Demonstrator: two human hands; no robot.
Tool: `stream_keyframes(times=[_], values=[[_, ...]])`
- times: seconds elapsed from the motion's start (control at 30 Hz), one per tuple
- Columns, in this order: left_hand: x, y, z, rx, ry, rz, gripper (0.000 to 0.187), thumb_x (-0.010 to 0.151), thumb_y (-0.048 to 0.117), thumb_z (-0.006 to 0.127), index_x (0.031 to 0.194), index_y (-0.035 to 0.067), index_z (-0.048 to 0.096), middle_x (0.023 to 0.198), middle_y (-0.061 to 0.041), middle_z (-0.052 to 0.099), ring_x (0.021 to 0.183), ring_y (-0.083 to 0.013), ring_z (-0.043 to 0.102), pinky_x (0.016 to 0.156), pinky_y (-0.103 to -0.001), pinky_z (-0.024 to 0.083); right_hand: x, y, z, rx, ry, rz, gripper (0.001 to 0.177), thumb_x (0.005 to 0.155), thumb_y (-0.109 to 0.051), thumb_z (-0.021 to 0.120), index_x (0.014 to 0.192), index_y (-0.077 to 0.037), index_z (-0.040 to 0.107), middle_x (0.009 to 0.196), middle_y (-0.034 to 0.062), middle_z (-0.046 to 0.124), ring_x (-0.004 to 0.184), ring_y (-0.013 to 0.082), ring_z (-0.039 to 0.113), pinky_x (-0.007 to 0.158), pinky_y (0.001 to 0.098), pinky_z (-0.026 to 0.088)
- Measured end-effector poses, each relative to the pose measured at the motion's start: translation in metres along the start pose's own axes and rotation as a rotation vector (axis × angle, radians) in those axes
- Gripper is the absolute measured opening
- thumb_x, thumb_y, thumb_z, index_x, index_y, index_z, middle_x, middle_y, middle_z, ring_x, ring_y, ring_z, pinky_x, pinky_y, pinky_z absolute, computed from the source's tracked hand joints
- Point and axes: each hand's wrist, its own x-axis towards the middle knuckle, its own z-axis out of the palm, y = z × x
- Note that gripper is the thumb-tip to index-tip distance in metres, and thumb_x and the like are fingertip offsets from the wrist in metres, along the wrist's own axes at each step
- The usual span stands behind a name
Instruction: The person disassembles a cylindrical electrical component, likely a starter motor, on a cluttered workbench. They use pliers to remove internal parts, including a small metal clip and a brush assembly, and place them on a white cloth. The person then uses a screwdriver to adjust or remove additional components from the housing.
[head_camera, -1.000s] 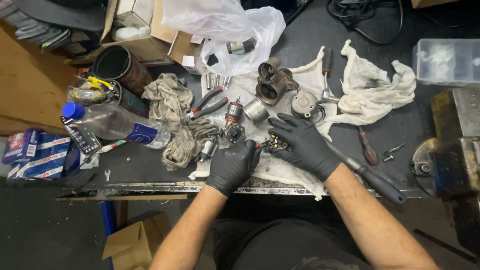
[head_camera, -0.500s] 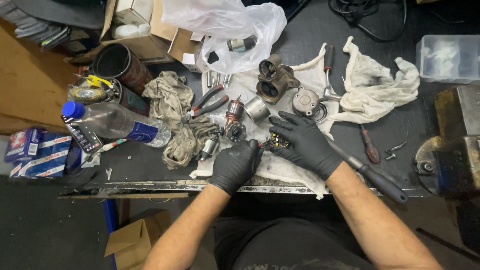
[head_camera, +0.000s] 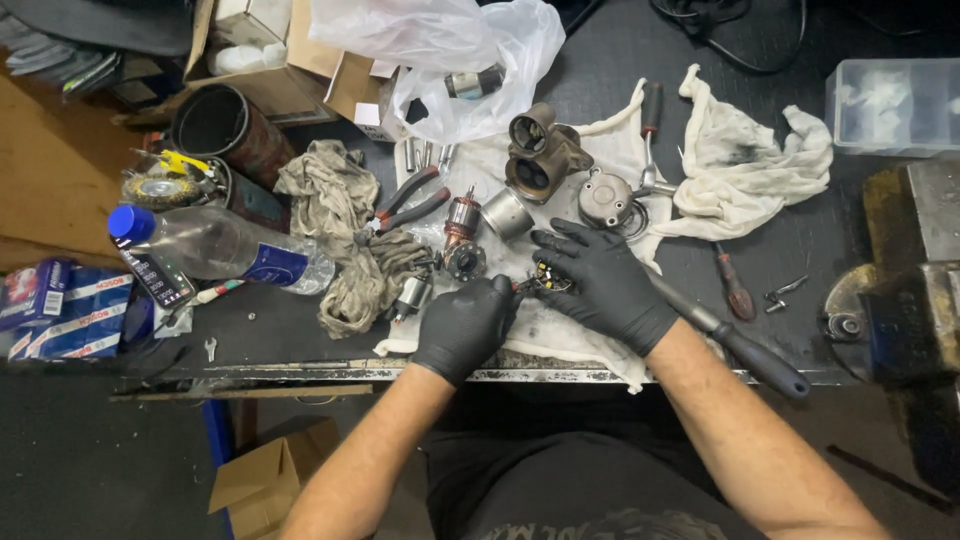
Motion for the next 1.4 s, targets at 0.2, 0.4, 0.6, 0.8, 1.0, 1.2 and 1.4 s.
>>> stream_keyframes(times=[0.2,0.4,0.6,0.8,1.0,1.2,1.4], values=[[0.000,0.001,-0.008,-0.030,0.035,0.005,0.019,0.095,0.034,0.054,0.082,0.019,0.054,0.057,-0.003,0.056,0.055,-0.0292,0.069,0.046,-0.041,0.057,0.000,-0.002,-0.002,-0.019,-0.062,0.029,0.055,0.084,-0.051,0.071,0.134,-0.028,0.065,0.144,-0.0041,0.063,0.142,0.0296,0.049,0.104,0.0519,0.043],[0.002,0.003,0.013,-0.047,0.067,-0.014,0.019,0.096,0.031,0.053,0.083,0.017,0.054,0.059,-0.006,0.056,0.054,-0.0312,0.068,0.047,-0.043,0.057,0.000,0.003,0.002,-0.028,-0.039,-0.008,0.062,0.076,-0.049,0.075,0.134,-0.028,0.065,0.144,-0.0042,0.063,0.140,0.0306,0.051,0.102,0.0524,0.044],[-0.006,0.004,0.009,-0.205,-0.099,-0.101,0.026,0.099,0.040,0.054,0.098,0.015,0.059,0.070,-0.011,0.065,0.069,-0.0364,0.072,0.055,-0.050,0.060,-0.002,0.008,0.007,-0.039,0.028,-0.065,0.060,0.078,-0.048,0.076,0.133,-0.026,0.066,0.140,-0.0023,0.066,0.137,0.0302,0.054,0.098,0.0489,0.047],[-0.022,-0.029,-0.009,-0.435,-0.361,-0.255,0.040,0.097,0.042,0.056,0.125,0.014,0.058,0.102,-0.020,0.072,0.100,-0.0435,0.071,0.083,-0.059,0.057,-0.002,0.001,0.001,-0.005,0.030,-0.037,0.054,0.081,-0.047,0.076,0.129,-0.025,0.068,0.140,-0.0025,0.067,0.137,0.0308,0.054,0.101,0.0496,0.046],[-0.042,-0.043,0.017,-0.155,0.217,-0.088,0.036,0.089,0.057,0.068,0.095,0.022,0.066,0.072,-0.004,0.065,0.068,-0.0274,0.071,0.062,-0.039,0.057,-0.001,0.001,0.000,0.008,0.004,-0.021,0.059,0.077,-0.046,0.078,0.132,-0.026,0.067,0.142,-0.0024,0.065,0.138,0.0315,0.053,0.103,0.0497,0.045],[-0.038,-0.042,0.027,-0.016,0.383,-0.044,0.047,0.090,0.063,0.066,0.073,0.020,0.056,0.060,-0.004,0.054,0.055,-0.0261,0.064,0.052,-0.036,0.053,-0.001,-0.001,-0.001,0.003,-0.023,0.018,0.059,0.078,-0.048,0.078,0.132,-0.026,0.067,0.144,-0.0032,0.063,0.139,0.0302,0.052,0.104,0.0498,0.043],[-0.038,-0.042,0.022,0.179,0.431,0.029,0.045,0.092,0.061,0.062,0.071,0.022,0.053,0.060,0.000,0.049,0.052,-0.0235,0.058,0.049,-0.037,0.051,-0.002,-0.002,-0.003,0.019,-0.043,0.032,0.057,0.082,-0.050,0.075,0.134,-0.028,0.066,0.145,-0.0044,0.062,0.141,0.0285,0.050,0.105,0.0494,0.042]])
